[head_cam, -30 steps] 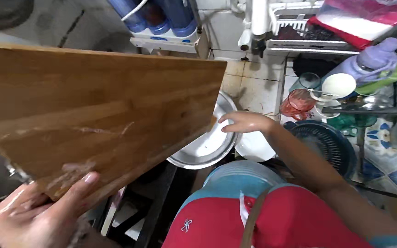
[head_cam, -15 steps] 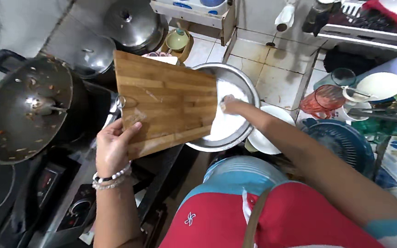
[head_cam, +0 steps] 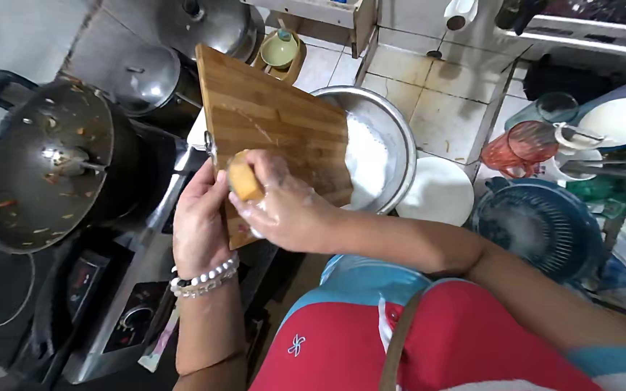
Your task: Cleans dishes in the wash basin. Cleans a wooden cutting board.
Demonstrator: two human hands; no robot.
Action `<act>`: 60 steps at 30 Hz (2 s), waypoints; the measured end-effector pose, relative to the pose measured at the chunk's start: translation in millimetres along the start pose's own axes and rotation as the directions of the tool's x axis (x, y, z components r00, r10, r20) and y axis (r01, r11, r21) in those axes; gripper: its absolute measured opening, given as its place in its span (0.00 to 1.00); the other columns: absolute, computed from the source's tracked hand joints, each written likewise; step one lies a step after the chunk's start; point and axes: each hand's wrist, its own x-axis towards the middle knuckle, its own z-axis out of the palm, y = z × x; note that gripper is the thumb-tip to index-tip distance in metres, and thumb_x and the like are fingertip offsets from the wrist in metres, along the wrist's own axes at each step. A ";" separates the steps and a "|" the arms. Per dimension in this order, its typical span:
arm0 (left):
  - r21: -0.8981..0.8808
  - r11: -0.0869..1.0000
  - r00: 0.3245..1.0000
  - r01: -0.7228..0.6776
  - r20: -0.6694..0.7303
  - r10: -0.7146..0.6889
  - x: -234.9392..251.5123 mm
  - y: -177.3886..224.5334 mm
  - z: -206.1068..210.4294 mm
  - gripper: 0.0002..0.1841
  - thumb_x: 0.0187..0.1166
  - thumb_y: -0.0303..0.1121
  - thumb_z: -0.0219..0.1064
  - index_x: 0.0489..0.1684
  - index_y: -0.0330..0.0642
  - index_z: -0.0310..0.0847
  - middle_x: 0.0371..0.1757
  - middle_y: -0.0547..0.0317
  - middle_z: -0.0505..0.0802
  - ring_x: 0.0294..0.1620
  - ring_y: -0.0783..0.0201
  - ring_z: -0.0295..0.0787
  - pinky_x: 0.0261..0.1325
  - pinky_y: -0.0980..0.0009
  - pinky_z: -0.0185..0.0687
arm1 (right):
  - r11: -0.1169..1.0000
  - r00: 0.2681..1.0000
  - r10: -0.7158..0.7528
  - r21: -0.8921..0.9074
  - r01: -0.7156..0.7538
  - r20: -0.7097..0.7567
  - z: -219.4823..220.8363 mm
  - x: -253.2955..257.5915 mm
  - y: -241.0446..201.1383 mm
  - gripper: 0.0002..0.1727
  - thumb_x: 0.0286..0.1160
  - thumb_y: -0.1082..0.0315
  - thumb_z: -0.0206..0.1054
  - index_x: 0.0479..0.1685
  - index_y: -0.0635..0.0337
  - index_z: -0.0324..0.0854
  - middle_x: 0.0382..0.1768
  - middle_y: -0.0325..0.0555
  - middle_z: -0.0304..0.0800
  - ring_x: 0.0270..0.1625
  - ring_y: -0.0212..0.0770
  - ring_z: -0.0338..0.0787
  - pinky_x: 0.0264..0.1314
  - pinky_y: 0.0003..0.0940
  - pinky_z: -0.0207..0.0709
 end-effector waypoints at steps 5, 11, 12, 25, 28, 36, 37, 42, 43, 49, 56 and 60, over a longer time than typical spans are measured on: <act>-0.009 1.000 0.997 -0.013 -0.071 0.013 -5.5 -2.1 13.0 0.19 0.93 0.31 0.40 0.62 0.48 0.80 0.46 0.70 0.94 0.46 0.78 0.92 0.50 0.78 0.90 | 0.988 0.999 -0.044 -0.147 0.047 0.028 0.2 -4.0 3.1 0.25 0.81 0.74 0.66 0.76 0.64 0.68 0.56 0.63 0.86 0.51 0.55 0.92 0.51 0.50 0.88; -0.013 1.000 0.980 0.011 -0.197 -0.013 -8.4 -20.5 16.7 0.19 0.94 0.32 0.37 0.67 0.47 0.76 0.48 0.68 0.94 0.48 0.75 0.93 0.51 0.74 0.92 | 0.870 0.921 0.384 -0.310 -0.384 -0.065 -49.2 23.8 93.6 0.27 0.86 0.74 0.57 0.84 0.61 0.62 0.62 0.70 0.85 0.63 0.67 0.89 0.64 0.64 0.81; -0.017 1.000 0.978 0.012 -0.207 -0.015 -9.9 -24.8 17.1 0.20 0.94 0.32 0.37 0.68 0.46 0.76 0.49 0.68 0.94 0.49 0.75 0.93 0.52 0.74 0.91 | 0.845 0.901 0.424 -0.317 -0.430 -0.092 -58.3 30.0 111.9 0.26 0.86 0.74 0.58 0.82 0.62 0.63 0.63 0.71 0.83 0.65 0.68 0.87 0.65 0.65 0.80; 0.190 0.981 0.944 -0.032 -0.316 0.092 -17.4 -46.2 14.4 0.24 0.68 0.15 0.56 0.66 0.39 0.73 0.47 0.65 0.92 0.42 0.74 0.93 0.43 0.75 0.92 | 0.528 0.714 0.692 -0.598 -0.603 -0.109 -114.6 31.3 208.5 0.29 0.81 0.73 0.63 0.82 0.69 0.63 0.70 0.73 0.80 0.74 0.70 0.82 0.72 0.69 0.74; 0.213 0.977 0.932 -0.001 -0.355 0.078 -25.1 -38.6 3.7 0.23 0.68 0.15 0.55 0.64 0.38 0.73 0.45 0.66 0.91 0.40 0.75 0.92 0.43 0.76 0.91 | 0.534 0.719 0.693 -0.639 -0.554 -0.044 -102.9 30.5 212.7 0.26 0.79 0.71 0.66 0.75 0.73 0.70 0.66 0.71 0.83 0.71 0.69 0.84 0.70 0.69 0.75; 0.090 0.996 0.942 -0.014 -0.332 0.043 -36.9 -26.7 -7.3 0.24 0.65 0.13 0.51 0.62 0.37 0.72 0.45 0.64 0.94 0.42 0.72 0.94 0.44 0.73 0.93 | 0.525 0.742 0.660 -0.636 -0.566 -0.116 -104.0 39.0 205.8 0.26 0.83 0.71 0.62 0.78 0.73 0.69 0.74 0.76 0.74 0.75 0.74 0.78 0.72 0.70 0.73; 0.077 0.997 0.945 -0.023 -0.323 0.047 -36.3 -25.8 -7.5 0.25 0.64 0.13 0.51 0.62 0.38 0.73 0.45 0.64 0.94 0.42 0.71 0.95 0.44 0.73 0.94 | 0.546 0.747 0.660 -0.629 -0.554 -0.084 -108.0 41.0 213.6 0.27 0.82 0.68 0.65 0.76 0.74 0.70 0.72 0.76 0.76 0.75 0.72 0.78 0.73 0.69 0.72; 0.069 0.996 0.957 -0.064 -0.278 0.081 -33.3 -19.7 -20.2 0.26 0.60 0.14 0.53 0.62 0.37 0.75 0.45 0.62 0.95 0.44 0.70 0.94 0.46 0.71 0.94 | 0.614 0.717 0.697 -0.512 -0.601 -0.005 -106.6 29.8 215.4 0.31 0.79 0.61 0.72 0.73 0.76 0.72 0.66 0.76 0.81 0.71 0.71 0.82 0.73 0.70 0.71; 0.074 0.995 0.960 -0.073 -0.264 0.090 -32.0 -18.6 -21.1 0.27 0.59 0.14 0.53 0.62 0.37 0.75 0.46 0.62 0.95 0.44 0.70 0.95 0.46 0.71 0.94 | 0.626 0.728 0.684 -0.486 -0.610 -0.033 -104.0 25.8 208.8 0.32 0.79 0.61 0.71 0.74 0.76 0.71 0.65 0.76 0.82 0.71 0.72 0.82 0.72 0.71 0.72; 0.126 0.985 0.967 -0.119 -0.211 0.144 -27.9 -11.9 -1.5 0.27 0.58 0.15 0.54 0.63 0.38 0.74 0.46 0.65 0.94 0.46 0.72 0.94 0.48 0.72 0.93 | 0.847 0.907 0.402 -0.324 -0.421 -0.128 -84.6 17.8 83.2 0.25 0.81 0.64 0.67 0.73 0.67 0.71 0.53 0.66 0.88 0.56 0.63 0.90 0.58 0.62 0.83; 0.150 0.977 0.974 -0.152 -0.143 0.174 -22.5 -10.1 17.6 0.27 0.59 0.17 0.55 0.64 0.39 0.72 0.47 0.65 0.93 0.46 0.72 0.93 0.49 0.72 0.91 | 0.959 0.986 0.032 -0.283 0.017 0.164 -29.1 31.4 -18.0 0.21 0.81 0.65 0.69 0.68 0.63 0.75 0.50 0.56 0.88 0.52 0.51 0.91 0.50 0.48 0.86; 0.192 0.972 0.972 -0.137 -0.163 0.169 -25.2 -11.3 20.7 0.31 0.57 0.16 0.54 0.69 0.35 0.67 0.51 0.64 0.93 0.49 0.72 0.93 0.51 0.71 0.92 | 0.950 0.982 0.125 -0.304 -0.077 0.142 -42.2 61.4 26.6 0.22 0.81 0.70 0.67 0.73 0.62 0.75 0.60 0.63 0.87 0.63 0.60 0.89 0.62 0.58 0.83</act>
